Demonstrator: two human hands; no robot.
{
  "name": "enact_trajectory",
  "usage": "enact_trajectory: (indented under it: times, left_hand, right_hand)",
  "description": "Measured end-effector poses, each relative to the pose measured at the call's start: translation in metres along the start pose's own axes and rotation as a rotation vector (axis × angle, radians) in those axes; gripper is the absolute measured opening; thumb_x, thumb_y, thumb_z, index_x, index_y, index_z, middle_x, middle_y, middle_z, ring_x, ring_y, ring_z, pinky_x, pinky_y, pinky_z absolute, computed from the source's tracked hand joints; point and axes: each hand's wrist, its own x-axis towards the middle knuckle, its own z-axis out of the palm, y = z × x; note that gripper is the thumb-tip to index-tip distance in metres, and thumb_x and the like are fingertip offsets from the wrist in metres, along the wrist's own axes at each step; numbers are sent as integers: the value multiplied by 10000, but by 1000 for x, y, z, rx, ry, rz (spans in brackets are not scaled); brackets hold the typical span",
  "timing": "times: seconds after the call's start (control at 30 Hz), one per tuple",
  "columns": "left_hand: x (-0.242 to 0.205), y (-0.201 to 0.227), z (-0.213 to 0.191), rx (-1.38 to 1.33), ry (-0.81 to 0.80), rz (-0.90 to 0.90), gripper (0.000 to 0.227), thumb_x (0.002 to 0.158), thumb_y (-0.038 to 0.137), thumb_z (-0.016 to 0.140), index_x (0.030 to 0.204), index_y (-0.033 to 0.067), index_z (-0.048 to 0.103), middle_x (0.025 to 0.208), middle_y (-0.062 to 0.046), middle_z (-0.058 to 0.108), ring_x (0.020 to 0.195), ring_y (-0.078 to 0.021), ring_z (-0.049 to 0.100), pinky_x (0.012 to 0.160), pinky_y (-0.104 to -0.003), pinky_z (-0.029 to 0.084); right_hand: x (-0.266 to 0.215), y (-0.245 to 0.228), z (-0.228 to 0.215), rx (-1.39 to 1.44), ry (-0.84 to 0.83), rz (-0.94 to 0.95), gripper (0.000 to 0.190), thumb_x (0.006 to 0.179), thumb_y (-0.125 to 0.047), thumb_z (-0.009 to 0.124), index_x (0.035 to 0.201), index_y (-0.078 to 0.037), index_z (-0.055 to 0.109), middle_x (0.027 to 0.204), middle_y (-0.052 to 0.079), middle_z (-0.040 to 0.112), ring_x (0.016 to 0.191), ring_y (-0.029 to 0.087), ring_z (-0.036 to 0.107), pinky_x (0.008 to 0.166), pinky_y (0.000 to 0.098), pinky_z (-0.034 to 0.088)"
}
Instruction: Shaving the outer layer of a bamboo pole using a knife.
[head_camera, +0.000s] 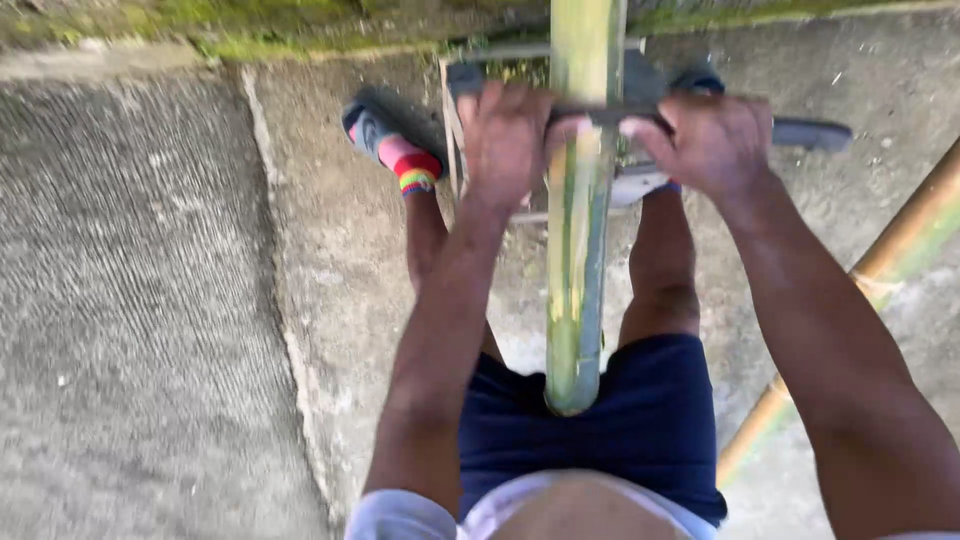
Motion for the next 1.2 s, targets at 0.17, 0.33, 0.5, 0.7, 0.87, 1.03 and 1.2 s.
enact_trajectory:
  times: [0.17,0.33,0.5,0.7,0.87,1.03,1.2]
  left_hand:
    - [-13,15,-17,90,-45,30,481,912,588,702,943,108,703,942,-56,660,967,-277,562,832,-454,376]
    - [-63,42,-28,151,-93,-10,488,906,591,699,946,105,701,934,-49,651,942,-262,562,820,-449,368]
    - [-160,75,-30,207,-303,-186,494,908,599,706,824,112,692,833,-54,636,848,-256,570,781,-466,351]
    - [-260,120,-45,173,-372,-229,411,866,526,754,774,130,698,733,-54,607,783,-274,564,779,-476,368]
    - [-112,65,-32,251,-193,-70,454,902,576,701,841,126,697,794,-46,630,834,-269,566,780,-469,356]
    - [-11,20,-21,225,-90,82,499,940,608,664,888,113,672,872,-60,636,943,-282,566,793,-452,353]
    - [-14,28,-27,216,-76,76,482,950,585,683,926,104,667,946,-66,642,949,-273,556,820,-448,356]
  right_hand:
    - [-10,-16,-2,128,11,21,596,1079,-598,707,731,-121,629,632,57,605,541,248,588,558,408,453]
    - [-53,-43,-3,166,0,50,531,1021,-571,722,763,-114,641,652,65,620,598,270,633,561,414,487]
    - [-131,-83,2,213,-318,96,543,905,-593,707,620,-138,620,508,79,573,430,263,592,430,448,471]
    - [-213,-115,3,399,-255,56,466,871,-511,700,599,-141,623,490,69,569,394,242,558,399,445,436]
    - [-101,-63,13,273,-180,121,521,924,-587,672,644,-152,620,549,54,587,412,231,549,403,412,422]
    - [-23,-10,35,214,28,102,621,1078,-673,629,724,-165,592,612,-9,565,458,150,517,450,361,400]
    - [-21,-4,33,266,-12,49,601,1071,-640,646,726,-152,587,601,3,558,467,167,526,481,369,431]
